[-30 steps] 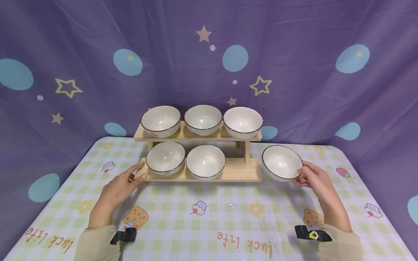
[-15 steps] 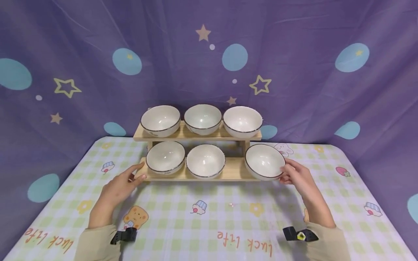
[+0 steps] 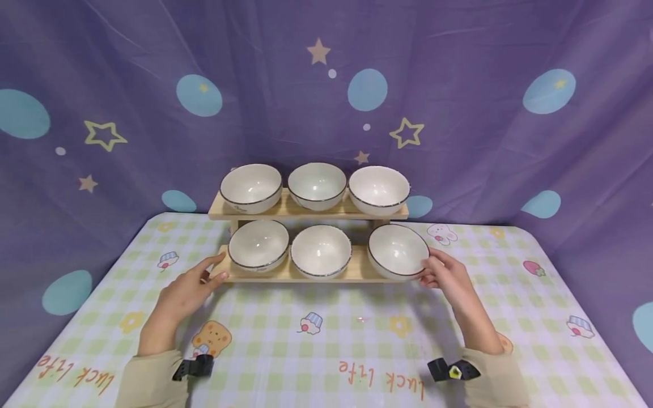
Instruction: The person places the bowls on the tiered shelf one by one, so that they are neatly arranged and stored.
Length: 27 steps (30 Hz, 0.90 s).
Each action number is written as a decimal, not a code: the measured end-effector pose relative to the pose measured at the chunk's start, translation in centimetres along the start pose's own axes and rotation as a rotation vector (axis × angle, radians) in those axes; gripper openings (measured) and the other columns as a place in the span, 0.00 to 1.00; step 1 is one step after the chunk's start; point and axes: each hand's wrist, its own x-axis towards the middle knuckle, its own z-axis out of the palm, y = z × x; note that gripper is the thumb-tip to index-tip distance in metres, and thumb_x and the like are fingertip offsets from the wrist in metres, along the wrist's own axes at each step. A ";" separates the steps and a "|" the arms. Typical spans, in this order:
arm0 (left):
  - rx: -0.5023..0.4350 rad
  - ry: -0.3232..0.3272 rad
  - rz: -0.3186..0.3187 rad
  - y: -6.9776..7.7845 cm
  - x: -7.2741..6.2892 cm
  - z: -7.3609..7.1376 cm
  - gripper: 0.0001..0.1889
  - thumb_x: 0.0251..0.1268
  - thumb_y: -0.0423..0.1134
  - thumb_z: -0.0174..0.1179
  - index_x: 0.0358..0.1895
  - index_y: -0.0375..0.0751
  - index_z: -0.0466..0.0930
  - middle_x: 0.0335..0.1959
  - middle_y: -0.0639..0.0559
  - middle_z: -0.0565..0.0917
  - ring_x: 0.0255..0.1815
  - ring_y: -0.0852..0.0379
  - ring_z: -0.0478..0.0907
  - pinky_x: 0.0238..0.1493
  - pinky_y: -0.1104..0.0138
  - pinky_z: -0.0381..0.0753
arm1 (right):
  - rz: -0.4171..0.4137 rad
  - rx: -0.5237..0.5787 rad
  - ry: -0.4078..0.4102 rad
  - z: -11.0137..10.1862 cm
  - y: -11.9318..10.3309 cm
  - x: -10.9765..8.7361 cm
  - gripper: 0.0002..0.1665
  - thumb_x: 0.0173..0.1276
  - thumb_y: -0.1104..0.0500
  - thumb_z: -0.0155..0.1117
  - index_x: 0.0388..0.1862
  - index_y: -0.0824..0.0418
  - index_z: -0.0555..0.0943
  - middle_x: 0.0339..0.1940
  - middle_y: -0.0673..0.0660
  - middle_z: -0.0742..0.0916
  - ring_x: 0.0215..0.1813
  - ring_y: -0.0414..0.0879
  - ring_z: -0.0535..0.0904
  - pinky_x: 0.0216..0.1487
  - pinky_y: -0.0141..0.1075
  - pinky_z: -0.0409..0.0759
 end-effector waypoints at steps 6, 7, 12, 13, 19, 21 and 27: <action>-0.001 0.007 -0.002 0.0 -0.1 0.1 0.34 0.80 0.60 0.52 0.81 0.49 0.63 0.55 0.36 0.82 0.40 0.45 0.81 0.35 0.53 0.75 | -0.003 0.013 -0.021 0.6 0.0 -0.1 0.37 0.80 0.60 0.48 0.79 0.79 0.54 0.27 0.42 0.85 0.31 0.35 0.83 0.38 0.29 0.83; 0.000 0.009 -0.001 0.0 -0.1 0.1 0.34 0.80 0.60 0.52 0.81 0.49 0.63 0.54 0.36 0.82 0.40 0.45 0.81 0.34 0.53 0.74 | -0.005 0.010 -0.026 0.7 0.0 0.0 0.37 0.80 0.60 0.48 0.79 0.79 0.55 0.27 0.42 0.85 0.30 0.36 0.83 0.38 0.29 0.83; -0.003 0.015 0.002 0.0 -0.2 0.1 0.34 0.80 0.59 0.53 0.81 0.49 0.63 0.52 0.38 0.82 0.37 0.47 0.80 0.33 0.55 0.73 | -0.001 -0.052 -0.032 1.3 -0.1 0.1 0.37 0.78 0.59 0.53 0.78 0.77 0.59 0.26 0.44 0.86 0.30 0.36 0.84 0.38 0.29 0.83; -0.004 0.015 0.002 0.0 -0.3 0.1 0.34 0.80 0.59 0.53 0.81 0.49 0.63 0.52 0.39 0.82 0.36 0.48 0.79 0.33 0.55 0.72 | 0.000 -0.064 -0.031 1.4 -0.1 0.1 0.36 0.78 0.59 0.53 0.78 0.77 0.60 0.26 0.44 0.87 0.30 0.36 0.84 0.38 0.29 0.82; -0.011 0.009 -0.010 0.3 -0.4 0.0 0.34 0.80 0.60 0.53 0.81 0.49 0.63 0.52 0.40 0.82 0.37 0.48 0.80 0.35 0.52 0.73 | -0.005 -0.067 -0.025 1.7 0.0 0.2 0.35 0.77 0.60 0.55 0.76 0.77 0.63 0.25 0.46 0.87 0.28 0.34 0.83 0.36 0.29 0.82; -0.010 0.007 -0.013 0.4 -0.5 0.0 0.34 0.80 0.60 0.53 0.81 0.49 0.63 0.52 0.39 0.82 0.38 0.47 0.80 0.35 0.52 0.73 | -0.002 -0.067 -0.028 1.8 -0.1 0.1 0.36 0.77 0.59 0.55 0.76 0.77 0.62 0.25 0.46 0.87 0.28 0.35 0.83 0.36 0.29 0.82; -0.006 -0.002 -0.016 0.6 -0.6 0.1 0.34 0.80 0.60 0.52 0.81 0.49 0.63 0.53 0.38 0.81 0.36 0.48 0.80 0.34 0.53 0.73 | 0.014 -0.068 -0.032 1.8 0.0 0.0 0.37 0.77 0.59 0.55 0.77 0.76 0.61 0.25 0.45 0.87 0.29 0.35 0.83 0.37 0.29 0.82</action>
